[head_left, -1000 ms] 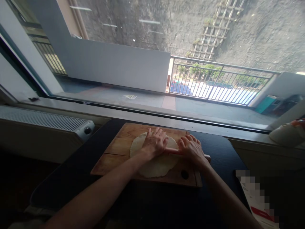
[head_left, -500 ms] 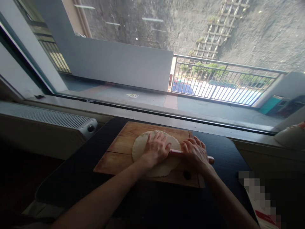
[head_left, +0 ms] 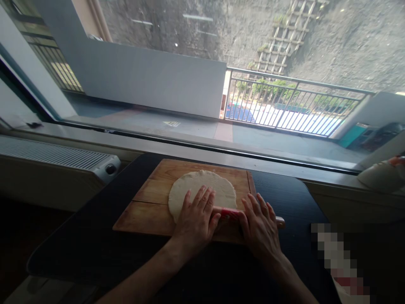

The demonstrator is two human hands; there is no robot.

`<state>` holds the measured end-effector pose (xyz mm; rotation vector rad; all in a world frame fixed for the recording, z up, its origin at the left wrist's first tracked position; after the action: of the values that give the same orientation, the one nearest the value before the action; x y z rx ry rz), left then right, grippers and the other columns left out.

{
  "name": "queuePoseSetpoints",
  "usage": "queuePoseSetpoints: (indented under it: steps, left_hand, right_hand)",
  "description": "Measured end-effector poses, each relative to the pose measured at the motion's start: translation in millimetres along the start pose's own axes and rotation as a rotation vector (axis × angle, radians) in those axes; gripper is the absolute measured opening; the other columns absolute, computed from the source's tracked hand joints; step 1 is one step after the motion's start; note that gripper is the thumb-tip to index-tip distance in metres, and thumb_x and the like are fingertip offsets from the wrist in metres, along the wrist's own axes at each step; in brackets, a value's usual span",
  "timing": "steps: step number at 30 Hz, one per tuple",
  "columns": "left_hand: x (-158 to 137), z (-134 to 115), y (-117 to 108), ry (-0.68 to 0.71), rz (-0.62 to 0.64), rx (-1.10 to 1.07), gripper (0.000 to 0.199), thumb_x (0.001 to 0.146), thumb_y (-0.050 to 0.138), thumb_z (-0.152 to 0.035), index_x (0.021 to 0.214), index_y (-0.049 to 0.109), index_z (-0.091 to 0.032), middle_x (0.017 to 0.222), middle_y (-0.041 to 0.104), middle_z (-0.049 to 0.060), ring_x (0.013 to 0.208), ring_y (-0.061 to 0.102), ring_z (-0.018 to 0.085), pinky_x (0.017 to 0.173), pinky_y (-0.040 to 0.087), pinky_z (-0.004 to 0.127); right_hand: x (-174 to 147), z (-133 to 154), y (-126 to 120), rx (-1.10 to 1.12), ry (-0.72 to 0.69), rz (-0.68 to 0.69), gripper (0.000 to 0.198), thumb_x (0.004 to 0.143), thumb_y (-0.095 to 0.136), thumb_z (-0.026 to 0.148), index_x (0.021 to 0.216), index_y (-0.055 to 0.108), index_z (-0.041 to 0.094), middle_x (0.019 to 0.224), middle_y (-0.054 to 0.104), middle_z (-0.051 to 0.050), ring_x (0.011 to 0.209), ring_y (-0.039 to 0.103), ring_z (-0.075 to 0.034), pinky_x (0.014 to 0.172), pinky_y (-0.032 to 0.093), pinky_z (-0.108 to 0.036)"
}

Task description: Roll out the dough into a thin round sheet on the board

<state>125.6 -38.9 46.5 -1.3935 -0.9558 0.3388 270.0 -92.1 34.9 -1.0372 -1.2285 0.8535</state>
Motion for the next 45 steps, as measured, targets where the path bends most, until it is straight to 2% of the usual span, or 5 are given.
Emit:
queuePoseSetpoints:
  steps: [8, 17, 25, 34, 45]
  left_hand:
    - [84.9, 33.2, 27.3, -0.201, 0.128, -0.013, 0.058, 0.089, 0.026, -0.043, 0.136, 0.036, -0.012, 0.144, 0.032, 0.010, 0.136, 0.018, 0.024, 0.111, 0.002, 0.049]
    - [-15.6, 1.3, 3.0, -0.002, 0.021, 0.009, 0.057, 0.090, 0.026, -0.041, 0.139, 0.030, -0.013, 0.147, 0.026, 0.006, 0.138, 0.013, 0.022, 0.113, 0.001, 0.044]
    - [86.6, 33.1, 27.4, -0.209, 0.132, 0.005, 0.059, 0.089, 0.024, -0.043, 0.136, 0.035, -0.009, 0.144, 0.031, 0.010, 0.137, 0.016, 0.023, 0.111, 0.002, 0.047]
    - [3.4, 0.6, 5.3, 0.011, -0.007, 0.053, 0.059, 0.090, 0.027, -0.043, 0.138, 0.032, -0.009, 0.146, 0.026, 0.009, 0.137, 0.015, 0.023, 0.112, 0.003, 0.046]
    - [79.2, 26.1, 24.0, -0.139, 0.031, 0.071, 0.060, 0.089, 0.023, -0.043, 0.136, 0.035, -0.006, 0.144, 0.029, 0.012, 0.137, 0.017, 0.023, 0.112, 0.005, 0.048]
  right_hand:
    - [84.2, -27.2, 20.3, 0.058, 0.209, 0.151, 0.048, 0.092, 0.021, 0.045, 0.127, 0.048, 0.024, 0.143, 0.033, -0.005, 0.133, 0.020, -0.026, 0.104, 0.017, -0.047]
    - [-20.9, 5.1, 1.8, 0.023, -0.005, 0.018, 0.050, 0.092, 0.026, 0.041, 0.137, 0.035, 0.022, 0.145, 0.029, -0.003, 0.136, 0.014, -0.022, 0.109, 0.009, -0.043]
    - [89.0, -28.2, 22.7, 0.106, 0.208, 0.164, 0.053, 0.092, 0.019, 0.049, 0.130, 0.045, 0.024, 0.143, 0.032, -0.006, 0.134, 0.020, -0.027, 0.104, 0.016, -0.049]
    - [-1.2, -0.3, 6.3, 0.043, -0.014, 0.009, 0.053, 0.092, 0.026, 0.047, 0.135, 0.038, 0.019, 0.143, 0.032, -0.006, 0.136, 0.012, -0.023, 0.108, 0.008, -0.045]
    - [84.0, -24.7, 20.6, 0.079, 0.164, 0.129, 0.052, 0.093, 0.018, 0.048, 0.130, 0.045, 0.023, 0.142, 0.034, -0.007, 0.134, 0.018, -0.026, 0.104, 0.015, -0.049]
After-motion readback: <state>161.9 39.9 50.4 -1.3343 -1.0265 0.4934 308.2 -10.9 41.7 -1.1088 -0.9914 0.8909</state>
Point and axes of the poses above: each hand's wrist, its own x-axis towards the middle knuckle, its own y-axis out of the palm, z = x × y, the point moved 9 cm from there along x, towards the middle knuckle
